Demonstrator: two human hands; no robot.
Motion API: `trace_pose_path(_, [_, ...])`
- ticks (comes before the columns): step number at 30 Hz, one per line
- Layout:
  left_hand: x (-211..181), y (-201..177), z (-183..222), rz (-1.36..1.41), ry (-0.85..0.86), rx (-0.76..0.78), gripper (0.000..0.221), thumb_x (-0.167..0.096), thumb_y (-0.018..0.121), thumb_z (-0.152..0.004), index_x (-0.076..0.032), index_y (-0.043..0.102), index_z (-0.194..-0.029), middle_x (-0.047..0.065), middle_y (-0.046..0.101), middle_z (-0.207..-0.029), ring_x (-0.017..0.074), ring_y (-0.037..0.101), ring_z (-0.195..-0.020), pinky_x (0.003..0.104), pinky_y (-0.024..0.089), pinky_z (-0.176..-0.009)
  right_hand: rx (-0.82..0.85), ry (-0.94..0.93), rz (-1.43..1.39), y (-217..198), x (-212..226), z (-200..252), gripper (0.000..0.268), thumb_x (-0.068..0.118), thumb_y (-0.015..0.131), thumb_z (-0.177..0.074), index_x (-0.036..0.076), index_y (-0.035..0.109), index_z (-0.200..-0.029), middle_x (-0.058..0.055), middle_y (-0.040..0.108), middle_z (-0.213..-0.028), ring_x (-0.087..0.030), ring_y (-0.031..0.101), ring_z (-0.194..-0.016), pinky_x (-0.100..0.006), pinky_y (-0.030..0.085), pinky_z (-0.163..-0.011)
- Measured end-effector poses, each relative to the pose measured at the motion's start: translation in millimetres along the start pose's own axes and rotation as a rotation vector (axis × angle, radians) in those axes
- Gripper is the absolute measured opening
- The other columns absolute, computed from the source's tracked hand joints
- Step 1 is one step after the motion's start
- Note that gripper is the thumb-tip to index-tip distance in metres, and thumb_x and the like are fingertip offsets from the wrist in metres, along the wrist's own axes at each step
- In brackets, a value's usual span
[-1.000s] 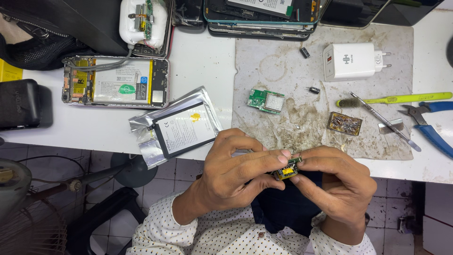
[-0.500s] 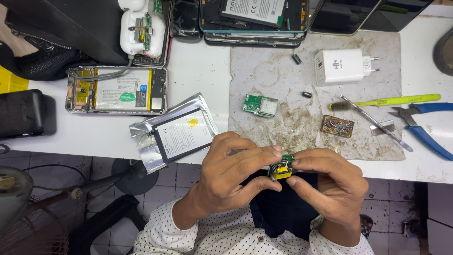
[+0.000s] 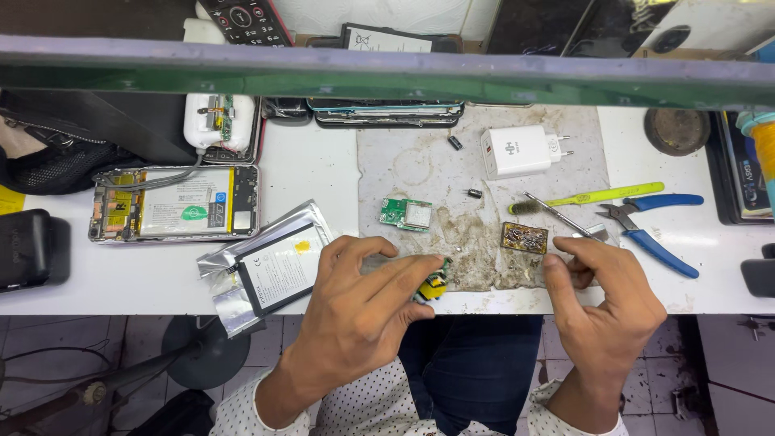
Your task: The person disassembles a white wall charger, removes the internal circuit board, and uses a soldering iron to work on the board's components. They handle the charger casing, circuit board, and soldering iron throughout the process.
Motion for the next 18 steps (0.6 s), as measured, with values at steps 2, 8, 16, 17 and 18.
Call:
trace_pose_path(2, [2.0, -0.9, -2.3, -0.03, -0.009, 0.029, 0.051, -0.015, 0.078, -0.081, -0.006, 0.066, -0.13, 0.005, 0.075, -0.115, 0.0287, 0.059, -0.11, 0.049, 0.041, -0.097, 0.043, 0.0, 0.065, 2.3, 4.4, -8.0, 0.024, 0.002, 0.082, -0.09, 0.001, 0.075, -0.113, -0.012, 0.073, -0.1, -0.012, 0.059, -0.072, -0.024, 0.047, -0.062])
trace_pose_path(8, [0.7, 7.3, -6.7, -0.102, -0.02, 0.019, 0.05, -0.008, 0.072, -0.086, -0.005, 0.064, -0.135, 0.006, 0.072, -0.125, 0.0267, 0.06, -0.115, 0.045, 0.042, -0.1, 0.234, 0.034, 0.077, 11.4, 9.8, -26.5, 0.039, 0.006, 0.082, -0.08, 0.005, 0.073, -0.119, -0.01, 0.074, -0.112, -0.01, 0.054, -0.06, -0.024, 0.046, -0.053])
trace_pose_path(16, [-0.6, 18.1, -9.7, -0.13, -0.087, -0.022, 0.061, -0.037, 0.081, -0.08, -0.004, 0.066, -0.129, 0.009, 0.072, -0.113, 0.028, 0.06, -0.102, 0.046, 0.04, -0.091, 0.29, 0.104, 0.064, 10.1, 2.2, -28.8, 0.033, 0.008, 0.08, -0.083, 0.006, 0.074, -0.116, -0.008, 0.075, -0.107, -0.009, 0.058, -0.06, -0.025, 0.046, -0.052])
trace_pose_path(17, [-0.1, 18.3, -10.6, -0.119, -0.081, -0.022, 0.056, -0.034, 0.081, -0.082, -0.005, 0.066, -0.128, 0.008, 0.072, -0.113, 0.027, 0.06, -0.102, 0.045, 0.04, -0.092, 0.269, 0.08, 0.049, 7.1, 4.7, -28.7, 0.03, 0.007, 0.079, -0.085, 0.006, 0.075, -0.115, -0.008, 0.074, -0.106, -0.01, 0.059, -0.063, -0.025, 0.048, -0.055])
trace_pose_path(18, [0.3, 18.2, -11.2, -0.107, -0.076, -0.021, 0.052, -0.031, 0.081, -0.084, -0.006, 0.067, -0.127, 0.007, 0.073, -0.113, 0.026, 0.061, -0.101, 0.044, 0.04, -0.092, 0.248, 0.056, 0.034, 4.0, 7.2, -28.3, 0.026, 0.007, 0.078, -0.087, 0.006, 0.075, -0.114, -0.008, 0.073, -0.105, -0.01, 0.06, -0.066, -0.025, 0.049, -0.058])
Point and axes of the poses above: each hand's wrist, its own z-axis away from the middle knuckle, its own y-axis out of the palm, x = y × z, the point moved 7 cm from there along -z, towards the middle knuckle
